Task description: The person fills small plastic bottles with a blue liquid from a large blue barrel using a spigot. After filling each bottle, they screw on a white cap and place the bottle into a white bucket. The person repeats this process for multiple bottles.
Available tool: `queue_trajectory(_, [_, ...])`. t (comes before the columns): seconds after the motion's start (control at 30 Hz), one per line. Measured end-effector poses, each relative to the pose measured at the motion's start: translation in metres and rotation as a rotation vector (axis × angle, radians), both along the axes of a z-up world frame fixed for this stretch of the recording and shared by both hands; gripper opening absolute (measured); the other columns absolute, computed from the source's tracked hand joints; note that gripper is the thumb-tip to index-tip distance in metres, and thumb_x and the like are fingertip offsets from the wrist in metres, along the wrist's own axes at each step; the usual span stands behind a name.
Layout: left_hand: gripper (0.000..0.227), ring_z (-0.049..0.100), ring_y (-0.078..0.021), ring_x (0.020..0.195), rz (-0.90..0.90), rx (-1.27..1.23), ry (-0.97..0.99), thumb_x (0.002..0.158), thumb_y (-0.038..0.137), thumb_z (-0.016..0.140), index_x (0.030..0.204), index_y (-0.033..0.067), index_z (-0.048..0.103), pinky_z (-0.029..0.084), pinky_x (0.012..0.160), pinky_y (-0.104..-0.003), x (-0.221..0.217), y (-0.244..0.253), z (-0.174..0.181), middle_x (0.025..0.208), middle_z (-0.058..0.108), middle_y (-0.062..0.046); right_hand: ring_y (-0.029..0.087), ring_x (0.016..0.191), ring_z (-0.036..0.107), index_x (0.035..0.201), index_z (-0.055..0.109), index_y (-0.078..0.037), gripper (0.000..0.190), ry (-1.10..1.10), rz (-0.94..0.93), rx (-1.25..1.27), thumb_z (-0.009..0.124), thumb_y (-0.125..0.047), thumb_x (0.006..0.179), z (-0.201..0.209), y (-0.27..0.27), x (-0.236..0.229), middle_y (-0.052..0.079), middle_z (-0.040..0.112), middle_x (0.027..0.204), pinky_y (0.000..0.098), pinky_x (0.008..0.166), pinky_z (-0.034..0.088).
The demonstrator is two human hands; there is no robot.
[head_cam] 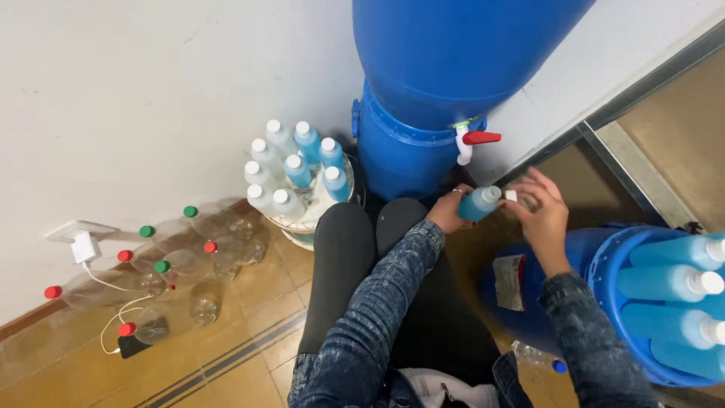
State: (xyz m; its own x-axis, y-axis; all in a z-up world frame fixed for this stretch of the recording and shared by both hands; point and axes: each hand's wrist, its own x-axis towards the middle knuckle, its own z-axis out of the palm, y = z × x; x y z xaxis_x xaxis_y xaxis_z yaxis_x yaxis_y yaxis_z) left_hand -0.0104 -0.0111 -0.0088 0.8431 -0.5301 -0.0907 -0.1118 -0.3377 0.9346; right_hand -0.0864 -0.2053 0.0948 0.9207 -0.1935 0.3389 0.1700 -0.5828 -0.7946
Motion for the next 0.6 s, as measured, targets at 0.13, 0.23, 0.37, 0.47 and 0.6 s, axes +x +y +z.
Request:
queue_trajectory(0.13, [0.086,0.058,-0.0555,0.146,-0.025,-0.012,0.025,0.086,0.010,0.091,0.160,0.0150,0.049,0.045,0.127,-0.068,0.004,0.002,-0.002,0.150,0.064,-0.031,0.039,0.141,0.066,0.124,0.082,-0.005,0.041,-0.089,0.052,-0.233,0.099,-0.014,0.087,0.008,0.007,0.021,0.020,0.057,0.164,0.0496,0.117,0.057])
queue_trajectory(0.23, [0.086,0.059,-0.0502,0.147,-0.013,-0.012,0.039,0.084,0.012,0.093,0.159,0.0205,0.052,0.046,0.127,-0.064,0.004,-0.001,-0.007,0.150,0.066,-0.026,0.031,0.137,0.067,0.125,0.083,-0.014,0.041,-0.035,0.112,-0.390,0.096,-0.026,0.088,0.008,0.001,0.026,0.012,0.065,0.162,0.0485,0.118,0.055])
queue_trajectory(0.37, [0.085,0.058,-0.0491,0.149,-0.029,0.002,0.037,0.086,0.012,0.092,0.160,0.0214,0.052,0.045,0.129,-0.063,0.003,-0.002,-0.008,0.152,0.065,-0.025,0.032,0.126,0.075,0.126,0.085,-0.020,0.036,0.060,0.254,-0.431,0.092,-0.022,0.090,0.007,-0.013,0.034,0.009,0.077,0.136,0.0431,0.103,0.062])
queue_trajectory(0.47, [0.085,0.058,-0.0490,0.149,-0.038,0.013,0.027,0.087,0.010,0.090,0.162,0.0229,0.051,0.044,0.130,-0.064,0.002,-0.004,-0.006,0.153,0.064,-0.025,0.034,0.130,0.074,0.130,0.083,-0.018,0.037,0.121,0.382,-0.422,0.086,-0.015,0.093,0.030,-0.011,0.031,0.011,0.079,0.134,0.0473,0.107,0.060])
queue_trajectory(0.6, [0.087,0.057,-0.0502,0.149,-0.040,-0.010,0.046,0.086,0.012,0.091,0.162,0.0220,0.050,0.043,0.130,-0.067,0.005,-0.003,-0.012,0.153,0.064,-0.025,0.038,0.133,0.072,0.137,0.080,-0.015,0.039,0.172,0.497,-0.500,0.073,-0.004,0.101,0.035,-0.023,0.038,0.013,0.079,0.137,0.0531,0.110,0.058])
